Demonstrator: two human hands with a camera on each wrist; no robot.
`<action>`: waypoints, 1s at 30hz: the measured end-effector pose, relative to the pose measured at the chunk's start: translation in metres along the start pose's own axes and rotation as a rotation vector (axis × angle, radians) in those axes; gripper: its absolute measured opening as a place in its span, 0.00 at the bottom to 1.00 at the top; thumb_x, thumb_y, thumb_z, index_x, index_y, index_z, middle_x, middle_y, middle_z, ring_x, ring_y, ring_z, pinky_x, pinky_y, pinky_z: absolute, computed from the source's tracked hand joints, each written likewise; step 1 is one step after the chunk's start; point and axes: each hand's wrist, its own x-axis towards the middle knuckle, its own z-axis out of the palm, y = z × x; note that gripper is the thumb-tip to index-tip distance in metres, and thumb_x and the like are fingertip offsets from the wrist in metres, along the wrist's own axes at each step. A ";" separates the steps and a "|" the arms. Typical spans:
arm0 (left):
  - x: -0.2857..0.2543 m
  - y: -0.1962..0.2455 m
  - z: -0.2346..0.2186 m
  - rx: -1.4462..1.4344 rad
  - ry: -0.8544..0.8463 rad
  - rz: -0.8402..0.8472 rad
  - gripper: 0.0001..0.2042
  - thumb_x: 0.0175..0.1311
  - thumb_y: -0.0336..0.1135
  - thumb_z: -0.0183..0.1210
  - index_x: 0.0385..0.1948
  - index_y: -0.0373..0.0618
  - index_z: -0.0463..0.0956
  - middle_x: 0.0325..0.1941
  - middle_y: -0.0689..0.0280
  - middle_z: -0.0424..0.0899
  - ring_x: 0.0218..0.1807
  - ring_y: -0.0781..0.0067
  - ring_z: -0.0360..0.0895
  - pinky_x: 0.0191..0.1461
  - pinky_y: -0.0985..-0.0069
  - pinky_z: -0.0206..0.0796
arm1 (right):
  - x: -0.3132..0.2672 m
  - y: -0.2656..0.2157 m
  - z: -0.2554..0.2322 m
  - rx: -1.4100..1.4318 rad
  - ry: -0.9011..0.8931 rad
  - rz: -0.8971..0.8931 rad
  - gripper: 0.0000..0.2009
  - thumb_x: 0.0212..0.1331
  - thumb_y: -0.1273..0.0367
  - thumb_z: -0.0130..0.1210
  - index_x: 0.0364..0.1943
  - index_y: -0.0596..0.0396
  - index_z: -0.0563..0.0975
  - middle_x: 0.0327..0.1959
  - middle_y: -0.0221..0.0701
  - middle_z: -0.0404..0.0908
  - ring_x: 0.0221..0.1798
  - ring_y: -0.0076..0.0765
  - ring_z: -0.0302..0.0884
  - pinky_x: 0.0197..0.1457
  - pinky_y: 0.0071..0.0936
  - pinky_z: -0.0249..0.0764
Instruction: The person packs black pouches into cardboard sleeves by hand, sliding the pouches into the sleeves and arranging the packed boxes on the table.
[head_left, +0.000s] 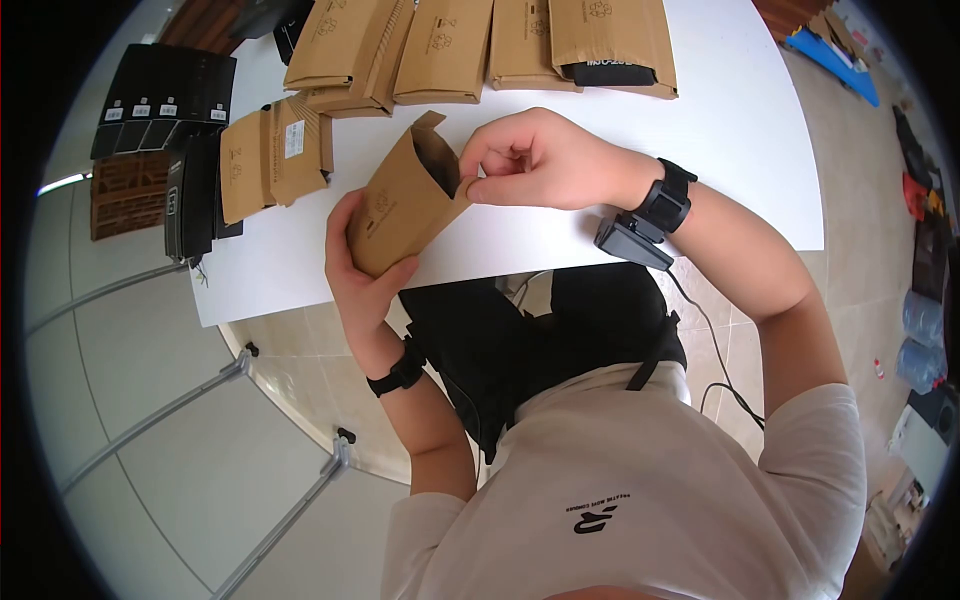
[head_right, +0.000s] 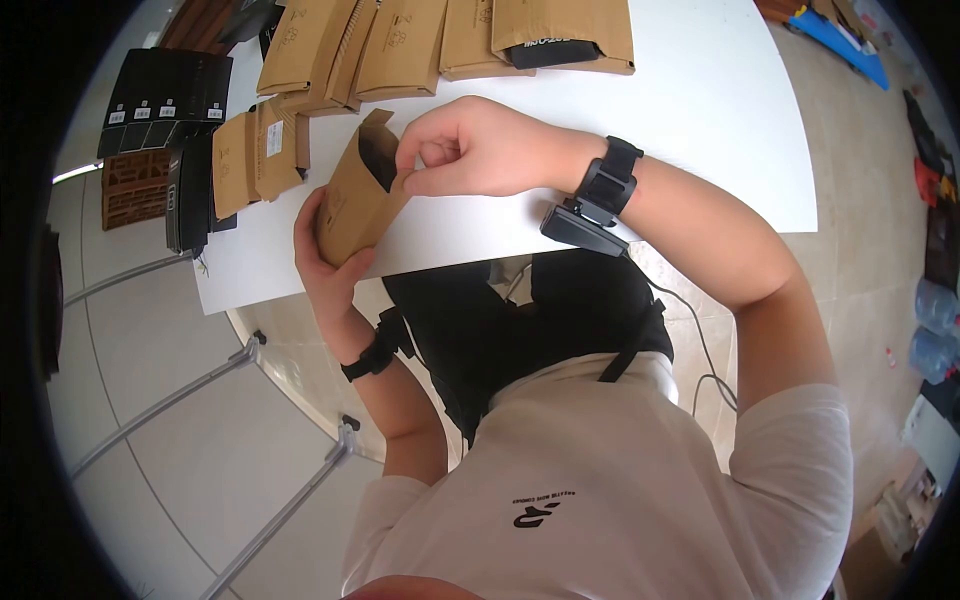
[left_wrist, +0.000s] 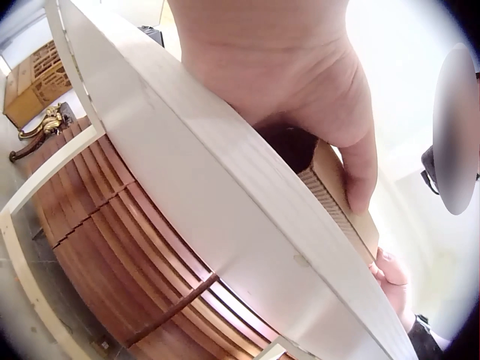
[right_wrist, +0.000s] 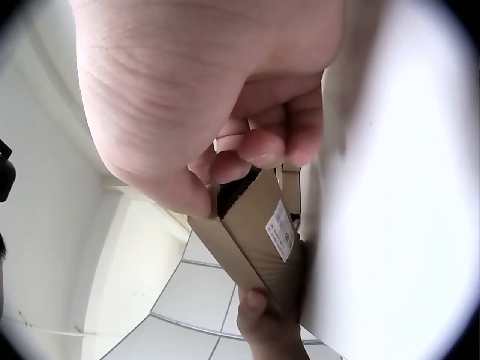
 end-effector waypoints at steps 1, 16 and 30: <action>0.000 -0.001 0.001 0.000 0.001 0.000 0.40 0.34 0.25 0.68 0.61 0.41 0.67 0.58 0.62 0.74 0.59 0.66 0.71 0.64 0.69 0.64 | 0.001 0.002 0.000 0.013 0.004 0.007 0.04 0.61 0.73 0.60 0.37 0.58 0.79 0.19 0.15 0.64 0.23 0.12 0.61 0.26 0.16 0.60; -0.031 0.015 0.033 0.520 0.204 0.256 0.37 0.47 0.33 0.68 0.63 0.39 0.64 0.65 0.50 0.64 0.66 0.47 0.62 0.69 0.56 0.55 | 0.006 0.004 -0.001 0.066 0.293 0.099 0.06 0.65 0.68 0.56 0.36 0.55 0.74 0.24 0.21 0.76 0.25 0.14 0.67 0.27 0.16 0.65; 0.091 0.079 0.079 0.710 0.158 0.320 0.32 0.49 0.38 0.69 0.58 0.43 0.69 0.55 0.53 0.70 0.57 0.48 0.67 0.61 0.58 0.62 | -0.001 -0.001 0.005 -0.335 0.089 0.033 0.10 0.63 0.62 0.57 0.34 0.54 0.76 0.20 0.26 0.75 0.23 0.26 0.70 0.30 0.26 0.68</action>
